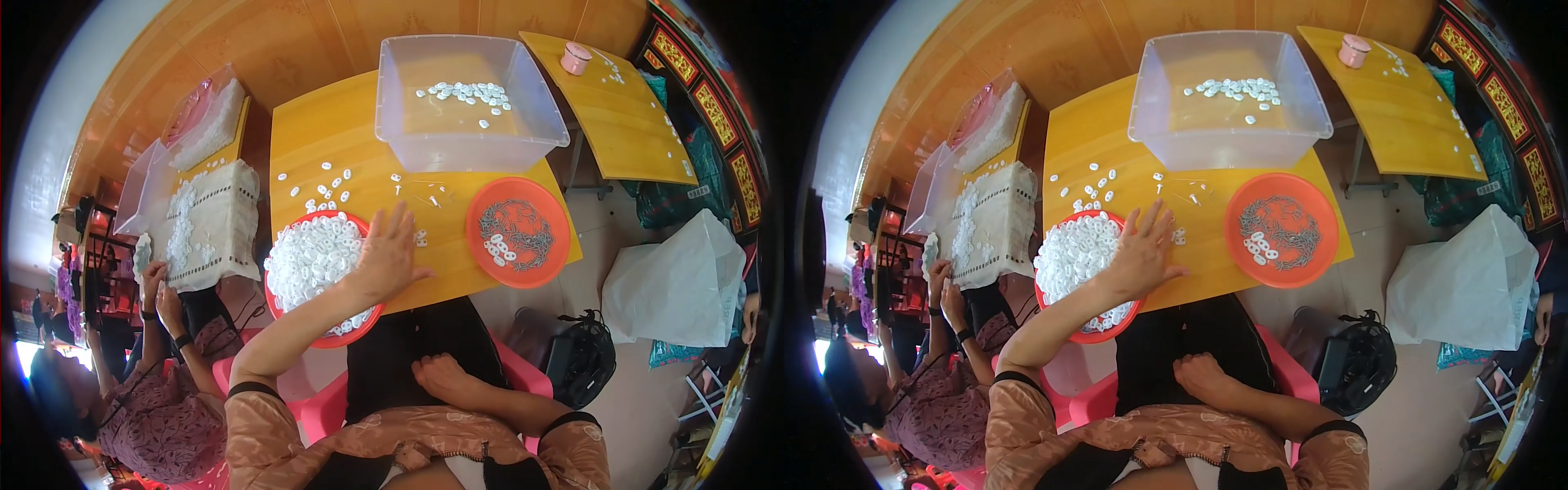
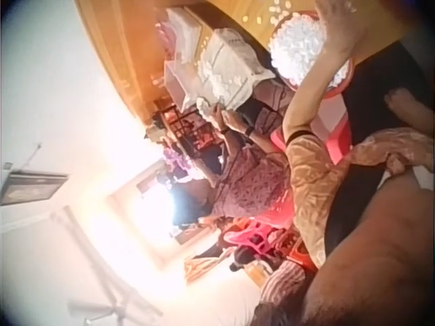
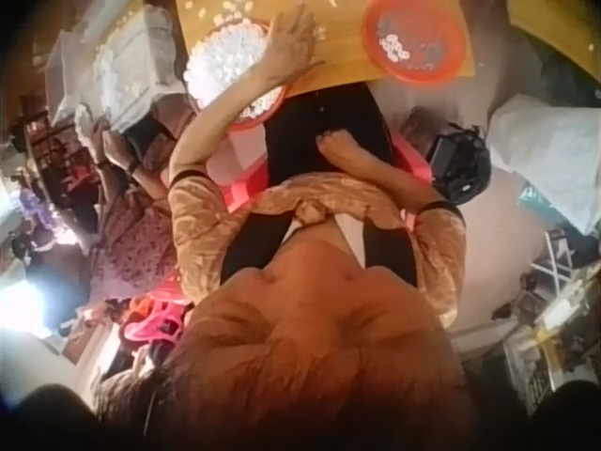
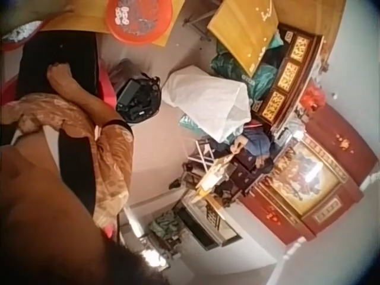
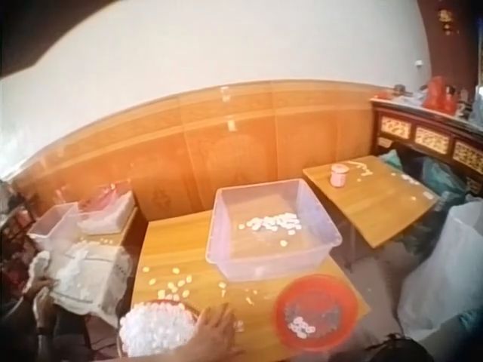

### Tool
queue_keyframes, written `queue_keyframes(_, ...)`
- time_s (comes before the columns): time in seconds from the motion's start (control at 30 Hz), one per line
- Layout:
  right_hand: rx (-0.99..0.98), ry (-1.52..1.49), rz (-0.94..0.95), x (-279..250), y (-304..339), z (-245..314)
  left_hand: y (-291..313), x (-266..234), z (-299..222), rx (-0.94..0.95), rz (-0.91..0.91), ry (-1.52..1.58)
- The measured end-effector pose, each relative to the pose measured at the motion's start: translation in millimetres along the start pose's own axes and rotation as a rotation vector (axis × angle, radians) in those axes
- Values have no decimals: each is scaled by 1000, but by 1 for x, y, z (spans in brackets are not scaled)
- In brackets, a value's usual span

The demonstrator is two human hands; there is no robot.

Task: Manually assembling and sorting small white plastic components into containers.

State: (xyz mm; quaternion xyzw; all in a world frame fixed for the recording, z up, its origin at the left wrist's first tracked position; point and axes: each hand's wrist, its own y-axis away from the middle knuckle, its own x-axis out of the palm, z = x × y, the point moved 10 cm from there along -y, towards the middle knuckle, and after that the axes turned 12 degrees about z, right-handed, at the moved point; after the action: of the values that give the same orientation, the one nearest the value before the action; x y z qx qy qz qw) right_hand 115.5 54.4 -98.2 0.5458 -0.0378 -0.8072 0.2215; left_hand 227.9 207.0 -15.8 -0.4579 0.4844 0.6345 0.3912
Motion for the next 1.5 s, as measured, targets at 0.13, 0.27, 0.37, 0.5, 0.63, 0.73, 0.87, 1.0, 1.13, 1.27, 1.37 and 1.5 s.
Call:
queue_keyframes(0.13,-3,-15,-14,1,0,0,1,-5,-9,23,-7,3)
queue_keyframes(0.27,7,-35,-14,-2,1,-1,12,-20,59,-202,-220,-5)
queue_keyframes(0.37,16,-23,-4,3,-1,-2,27,-11,136,-429,-180,14)
queue_keyframes(0.5,14,-23,-8,1,0,-1,34,22,189,-527,24,62)
queue_keyframes(0.63,12,-31,-17,0,-1,-2,26,31,193,-502,59,113)
queue_keyframes(0.73,14,-27,-19,-2,-1,-2,16,31,190,-507,87,77)
queue_keyframes(0.87,18,-27,-29,-4,0,-2,9,25,184,-475,76,100)
queue_keyframes(1.0,26,-36,-25,-2,1,-4,-4,17,160,-384,104,115)
queue_keyframes(1.13,16,-59,-14,-1,0,-3,-15,14,145,-291,52,111)
queue_keyframes(1.27,18,-29,-44,-3,1,-3,-26,12,111,-187,61,85)
queue_keyframes(1.37,15,-21,-45,-5,2,-2,-24,3,72,-105,41,44)
queue_keyframes(1.5,1,-12,-39,-5,2,-1,-19,-5,34,17,-4,44)
